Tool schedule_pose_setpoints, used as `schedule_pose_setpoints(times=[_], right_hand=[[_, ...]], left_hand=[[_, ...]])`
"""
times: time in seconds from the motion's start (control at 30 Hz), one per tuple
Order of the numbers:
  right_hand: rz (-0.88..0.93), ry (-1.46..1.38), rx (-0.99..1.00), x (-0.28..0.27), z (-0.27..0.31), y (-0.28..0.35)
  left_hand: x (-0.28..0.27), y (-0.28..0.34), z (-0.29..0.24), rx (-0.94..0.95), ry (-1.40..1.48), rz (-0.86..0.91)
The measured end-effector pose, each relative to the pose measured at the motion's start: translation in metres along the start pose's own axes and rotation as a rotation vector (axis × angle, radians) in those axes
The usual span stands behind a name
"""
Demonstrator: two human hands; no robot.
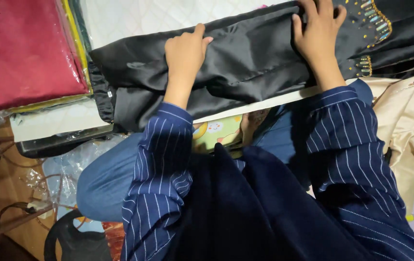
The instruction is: Smoothing and folding a black garment with gold beaded trim on a flat surface
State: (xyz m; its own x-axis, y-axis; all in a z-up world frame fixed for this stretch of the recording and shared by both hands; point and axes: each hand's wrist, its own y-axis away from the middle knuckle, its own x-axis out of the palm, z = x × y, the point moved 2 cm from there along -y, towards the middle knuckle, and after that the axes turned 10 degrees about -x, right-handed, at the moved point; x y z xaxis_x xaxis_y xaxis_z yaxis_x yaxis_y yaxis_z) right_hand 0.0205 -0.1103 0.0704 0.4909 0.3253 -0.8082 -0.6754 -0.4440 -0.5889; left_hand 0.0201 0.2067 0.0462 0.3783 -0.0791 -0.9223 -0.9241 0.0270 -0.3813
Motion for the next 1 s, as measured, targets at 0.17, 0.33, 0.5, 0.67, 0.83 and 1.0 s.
schedule_pose_setpoints(times=[0.17,0.33,0.5,0.67,0.83,1.0], right_hand=[[0.190,-0.023,0.225,0.020,-0.029,0.029],[0.241,0.013,0.298,0.030,-0.031,0.032],[0.291,0.026,0.351,0.031,-0.031,0.033],[0.289,0.055,0.355,0.026,-0.039,0.037],[0.251,0.109,0.304,0.025,-0.048,0.040],[0.220,0.075,0.328,0.015,-0.040,0.036]], left_hand=[[-0.003,0.017,0.009,-0.014,0.151,-0.056],[-0.043,0.017,-0.007,0.012,0.308,-0.061],[-0.091,0.026,-0.067,0.260,0.515,-0.151],[-0.021,0.045,-0.063,0.211,0.344,0.158],[-0.008,0.042,-0.056,0.168,0.363,0.227],[-0.010,0.037,-0.069,0.141,0.260,0.348]])
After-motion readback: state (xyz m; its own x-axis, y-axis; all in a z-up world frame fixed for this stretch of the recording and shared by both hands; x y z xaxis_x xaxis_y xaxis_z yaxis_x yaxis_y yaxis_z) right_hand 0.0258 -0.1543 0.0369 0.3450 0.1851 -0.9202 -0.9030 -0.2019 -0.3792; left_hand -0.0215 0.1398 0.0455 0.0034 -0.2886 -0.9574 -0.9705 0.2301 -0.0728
